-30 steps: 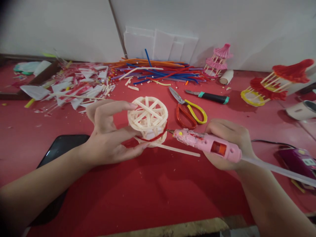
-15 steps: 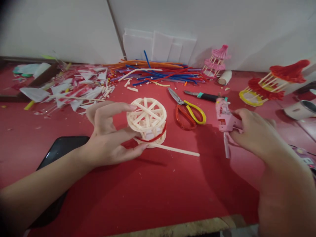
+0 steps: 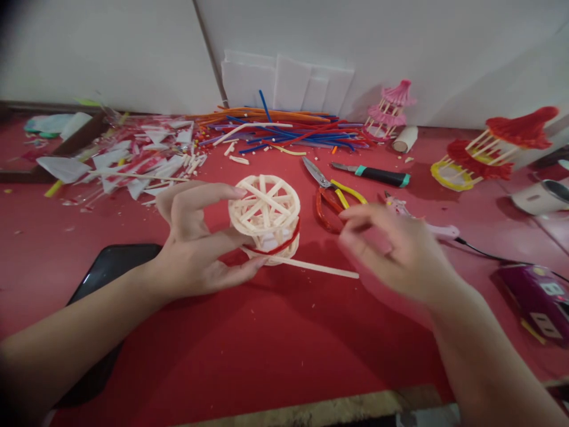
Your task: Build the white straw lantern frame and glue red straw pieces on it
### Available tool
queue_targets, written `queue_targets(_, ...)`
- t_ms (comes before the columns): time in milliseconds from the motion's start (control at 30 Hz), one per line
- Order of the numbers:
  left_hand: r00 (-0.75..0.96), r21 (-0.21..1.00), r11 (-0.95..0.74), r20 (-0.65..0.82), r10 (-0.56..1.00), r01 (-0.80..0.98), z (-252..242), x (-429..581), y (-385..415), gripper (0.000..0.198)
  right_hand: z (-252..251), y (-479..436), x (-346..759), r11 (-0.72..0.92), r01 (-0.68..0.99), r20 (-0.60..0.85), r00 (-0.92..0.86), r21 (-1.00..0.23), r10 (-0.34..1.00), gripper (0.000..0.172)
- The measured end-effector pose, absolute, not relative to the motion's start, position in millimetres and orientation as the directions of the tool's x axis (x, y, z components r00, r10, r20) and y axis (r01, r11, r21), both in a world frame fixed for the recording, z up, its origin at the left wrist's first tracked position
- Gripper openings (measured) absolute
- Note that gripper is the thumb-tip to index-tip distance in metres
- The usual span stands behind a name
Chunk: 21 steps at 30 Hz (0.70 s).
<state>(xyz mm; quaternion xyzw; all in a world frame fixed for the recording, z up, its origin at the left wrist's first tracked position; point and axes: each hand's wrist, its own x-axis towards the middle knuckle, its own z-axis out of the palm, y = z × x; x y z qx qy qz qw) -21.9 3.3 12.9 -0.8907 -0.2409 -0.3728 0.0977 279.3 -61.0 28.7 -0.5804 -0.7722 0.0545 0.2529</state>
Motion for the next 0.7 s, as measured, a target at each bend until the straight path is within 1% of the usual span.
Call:
queue_targets(33, 0.606, 0.003, -0.866, 0.713, 0.352, 0.499, 13.0, -21.9, 3.5, 0.019, 29.2, -63.0, 267.8, 0.410, 0.802, 0.262, -0.323, -0.434, 0.909, 0.028)
queue_targets(100, 0.616, -0.014, -0.872, 0.713, 0.335, 0.489, 12.9, -21.9, 4.4, 0.020, 28.6, -66.5, 252.8, 0.505, 0.721, 0.192, -0.475, -0.474, 0.858, 0.025)
queue_targets(167, 0.623, -0.027, -0.879, 0.716, 0.316, 0.476, 12.6, -22.1, 5.8, 0.022, 28.0, -68.3, 247.5, 0.540, 0.705, 0.212, -0.504, -0.459, 0.837, 0.013)
queue_targets(233, 0.618, -0.013, -0.886, 0.721, 0.313, 0.463, 12.2, -22.2, 7.1, 0.021, 28.9, -68.6, 248.1, 0.557, 0.701, 0.265, -0.491, -0.446, 0.830, 0.007)
queue_targets(333, 0.621, 0.006, -0.900, 0.722, 0.306, 0.436, 12.0, -22.3, 7.8, 0.019, 32.0, -68.0, 251.3, 0.576, 0.676, 0.339, -0.467, -0.459, 0.817, 0.003)
queue_targets(400, 0.626, 0.006, -0.908, 0.722, 0.294, 0.420, 12.2, -22.2, 7.8, 0.018, 32.6, -67.7, 251.2, 0.578, 0.657, 0.368, -0.446, -0.485, 0.816, 0.004)
queue_targets(533, 0.620, 0.025, -0.911, 0.725, 0.301, 0.413, 12.3, -22.2, 7.5, 0.016, 27.2, -66.0, 246.2, 0.537, 0.645, 0.367, -0.392, -0.544, 0.844, 0.007)
queue_targets(700, 0.653, 0.022, -0.930, 0.706, 0.273, 0.366, 12.5, -24.7, 8.6, 0.015, 18.2, -64.3, 241.7, 0.472, 0.671, 0.372, -0.301, -0.571, 0.878, 0.004)
